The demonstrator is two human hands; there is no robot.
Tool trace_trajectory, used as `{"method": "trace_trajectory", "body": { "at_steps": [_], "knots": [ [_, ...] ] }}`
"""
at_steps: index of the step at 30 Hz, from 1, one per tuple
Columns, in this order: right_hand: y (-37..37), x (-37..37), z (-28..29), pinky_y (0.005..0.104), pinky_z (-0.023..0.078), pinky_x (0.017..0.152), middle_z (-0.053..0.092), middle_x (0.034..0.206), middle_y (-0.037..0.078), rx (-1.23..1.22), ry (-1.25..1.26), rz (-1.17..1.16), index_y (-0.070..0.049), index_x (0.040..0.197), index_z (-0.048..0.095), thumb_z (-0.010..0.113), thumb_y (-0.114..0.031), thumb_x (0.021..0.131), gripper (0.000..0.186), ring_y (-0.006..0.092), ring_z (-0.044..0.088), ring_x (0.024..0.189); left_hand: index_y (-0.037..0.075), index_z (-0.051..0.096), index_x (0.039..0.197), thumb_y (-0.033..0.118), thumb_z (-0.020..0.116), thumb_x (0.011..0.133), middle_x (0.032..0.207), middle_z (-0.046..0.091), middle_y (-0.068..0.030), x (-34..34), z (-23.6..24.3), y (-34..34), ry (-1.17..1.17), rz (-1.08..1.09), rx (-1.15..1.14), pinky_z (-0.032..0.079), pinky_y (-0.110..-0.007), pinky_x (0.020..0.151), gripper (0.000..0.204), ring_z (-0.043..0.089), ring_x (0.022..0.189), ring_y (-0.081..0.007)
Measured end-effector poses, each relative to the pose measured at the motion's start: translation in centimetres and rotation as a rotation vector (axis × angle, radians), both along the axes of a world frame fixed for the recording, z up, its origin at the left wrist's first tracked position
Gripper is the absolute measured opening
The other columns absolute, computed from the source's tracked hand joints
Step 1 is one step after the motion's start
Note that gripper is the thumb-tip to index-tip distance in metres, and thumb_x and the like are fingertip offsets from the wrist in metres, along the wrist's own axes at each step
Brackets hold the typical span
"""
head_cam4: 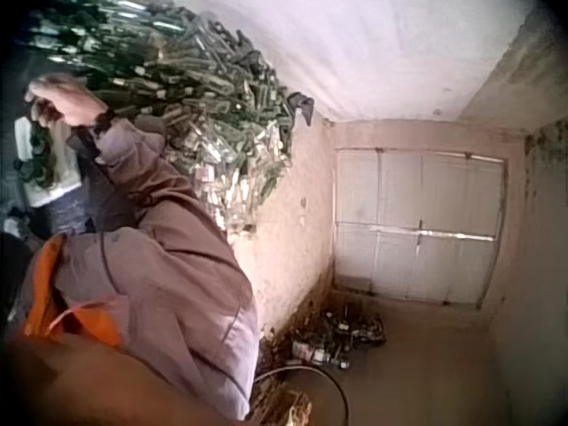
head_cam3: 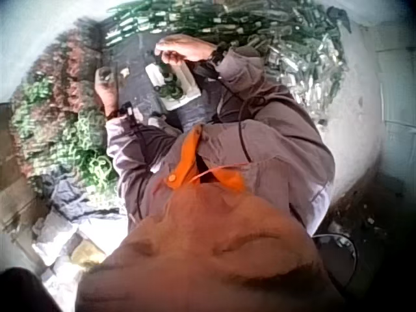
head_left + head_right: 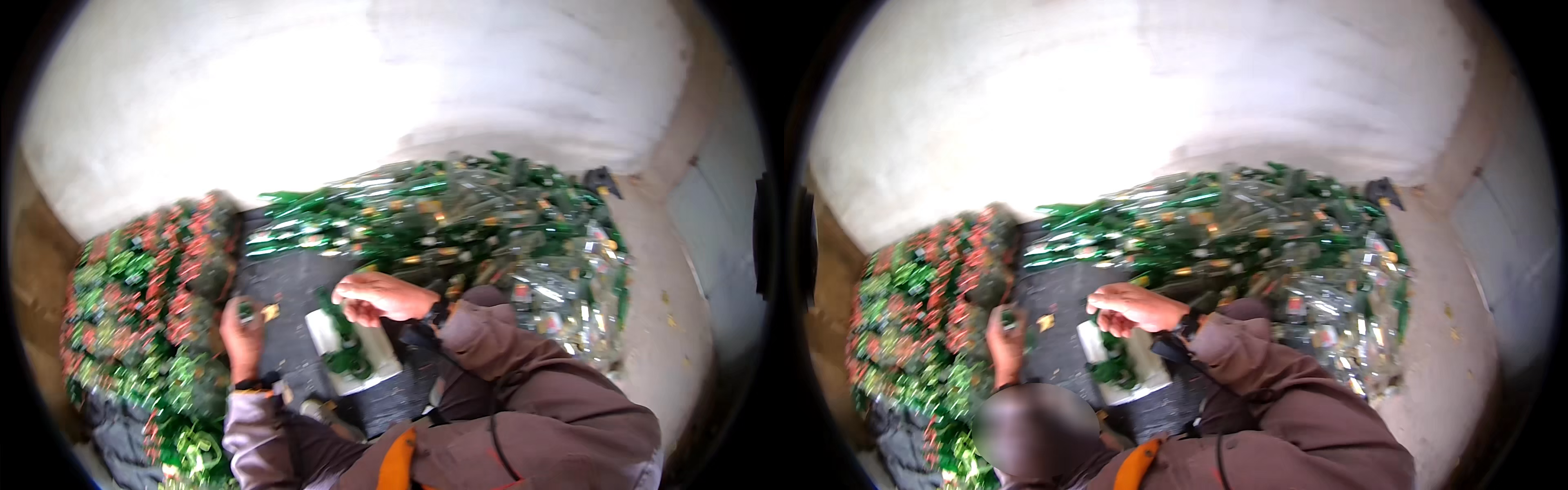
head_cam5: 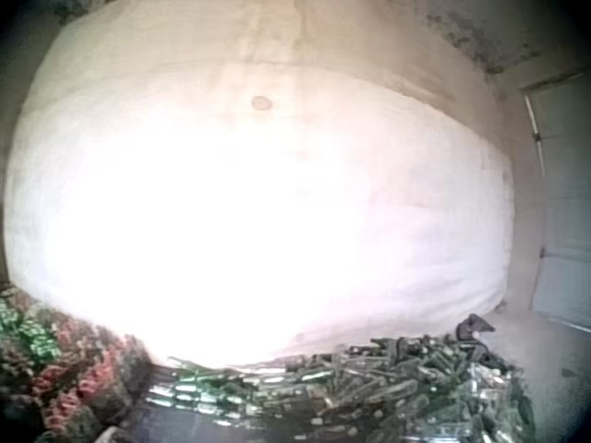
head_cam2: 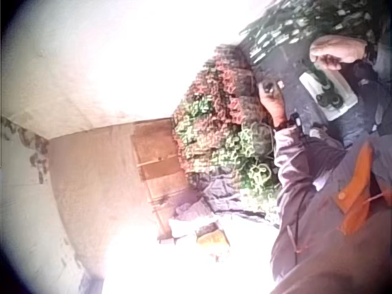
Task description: The person sits on the floor surrounded by piles of green glass bottles. They pick up individual bottles from a large pile, remove labels or caps, and place them into a white styrofoam tray. The person also handles green plastic rings, placing them into a separate pile.
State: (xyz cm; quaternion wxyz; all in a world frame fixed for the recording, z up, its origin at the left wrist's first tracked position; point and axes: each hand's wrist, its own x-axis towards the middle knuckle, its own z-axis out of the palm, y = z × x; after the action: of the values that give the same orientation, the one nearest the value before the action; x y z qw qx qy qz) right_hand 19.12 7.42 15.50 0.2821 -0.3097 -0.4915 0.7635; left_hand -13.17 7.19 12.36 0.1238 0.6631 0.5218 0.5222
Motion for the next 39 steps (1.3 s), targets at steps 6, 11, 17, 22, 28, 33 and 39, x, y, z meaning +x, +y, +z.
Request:
{"method": "trace_trajectory", "body": {
  "at_steps": [6, 11, 17, 22, 28, 33, 39],
  "knots": [
    [6.7, 5.7, -11.7, 0.0262, 0.041, 0.047, 0.058, 0.076, 0.000, 0.023, 0.168, -0.473, -0.009, 0.090, 0.058, 0.065, -0.026, 0.095, 0.018, 0.0066, 0.052, 0.063, -0.001, 0.068, 0.105, 0.007, 0.080, 0.089, 0.094, 0.070, -0.0121, -4.6, -4.2, 1.6, -0.002, 0.002, -0.081, 0.055, -0.034, 0.079, 0.021, 0.062, 0.082, -0.0224],
    [4.4, 6.6, -7.2, 0.0263, 0.039, 0.046, 0.057, 0.075, 0.001, 0.088, 0.011, -0.667, -0.006, 0.095, 0.057, 0.059, -0.020, 0.096, 0.015, 0.0086, 0.052, 0.057, -0.004, 0.068, 0.107, 0.008, 0.077, 0.093, 0.096, 0.068, -0.0099, -1.4, -4.3, 3.3, -0.024, -0.105, -0.156, 0.053, -0.035, 0.078, 0.021, 0.058, 0.083, -0.0184],
    [3.5, 6.9, -6.4, 0.0261, 0.042, 0.047, 0.060, 0.077, 0.004, 0.173, -0.070, -0.631, -0.005, 0.094, 0.058, 0.058, -0.021, 0.097, 0.016, 0.0099, 0.055, 0.060, -0.003, 0.068, 0.109, 0.014, 0.076, 0.094, 0.101, 0.067, -0.0101, -1.8, -7.6, 5.8, -0.119, -0.182, -0.447, 0.052, -0.035, 0.078, 0.023, 0.058, 0.086, -0.0196],
    [3.6, 7.6, -6.7, 0.0267, 0.043, 0.047, 0.061, 0.076, 0.004, 0.188, -0.082, -0.652, -0.005, 0.093, 0.059, 0.059, -0.021, 0.096, 0.016, 0.0104, 0.056, 0.059, -0.003, 0.068, 0.111, 0.017, 0.078, 0.093, 0.107, 0.067, -0.0125, -2.3, -10.3, 6.7, -0.121, -0.220, -0.649, 0.052, -0.036, 0.079, 0.029, 0.059, 0.090, -0.0218],
    [3.2, 11.0, -5.0, 0.0281, 0.045, 0.047, 0.062, 0.075, 0.006, 0.254, -0.044, -0.603, -0.001, 0.094, 0.061, 0.060, -0.020, 0.095, 0.019, 0.0113, 0.059, 0.059, -0.006, 0.063, 0.125, 0.030, 0.074, 0.096, 0.113, 0.069, -0.0113, 1.6, -9.0, 5.7, 0.003, -0.200, -0.837, 0.051, -0.037, 0.082, 0.047, 0.060, 0.093, -0.0230],
    [4.8, 12.7, -1.1, 0.0262, 0.047, 0.048, 0.064, 0.077, 0.005, 0.253, -0.032, -0.688, -0.003, 0.097, 0.062, 0.063, -0.023, 0.095, 0.020, 0.0109, 0.059, 0.059, -0.002, 0.063, 0.131, 0.035, 0.074, 0.095, 0.112, 0.069, -0.0117, -0.5, -10.5, 4.9, 0.003, -0.102, -0.956, 0.050, -0.042, 0.074, 0.053, 0.060, 0.091, -0.0239],
    [6.4, 16.9, -9.3, 0.0331, 0.047, 0.057, 0.056, 0.072, 0.005, 0.819, -0.523, -0.719, -0.006, 0.086, 0.064, 0.063, -0.015, 0.088, 0.009, 0.0200, 0.057, 0.063, -0.003, 0.071, 0.109, 0.031, 0.076, 0.089, 0.086, 0.071, -0.0072, 2.3, -11.5, 4.8, 0.052, -0.127, -0.826, 0.050, -0.034, 0.071, 0.039, 0.062, 0.078, -0.0133]
  ]
}}
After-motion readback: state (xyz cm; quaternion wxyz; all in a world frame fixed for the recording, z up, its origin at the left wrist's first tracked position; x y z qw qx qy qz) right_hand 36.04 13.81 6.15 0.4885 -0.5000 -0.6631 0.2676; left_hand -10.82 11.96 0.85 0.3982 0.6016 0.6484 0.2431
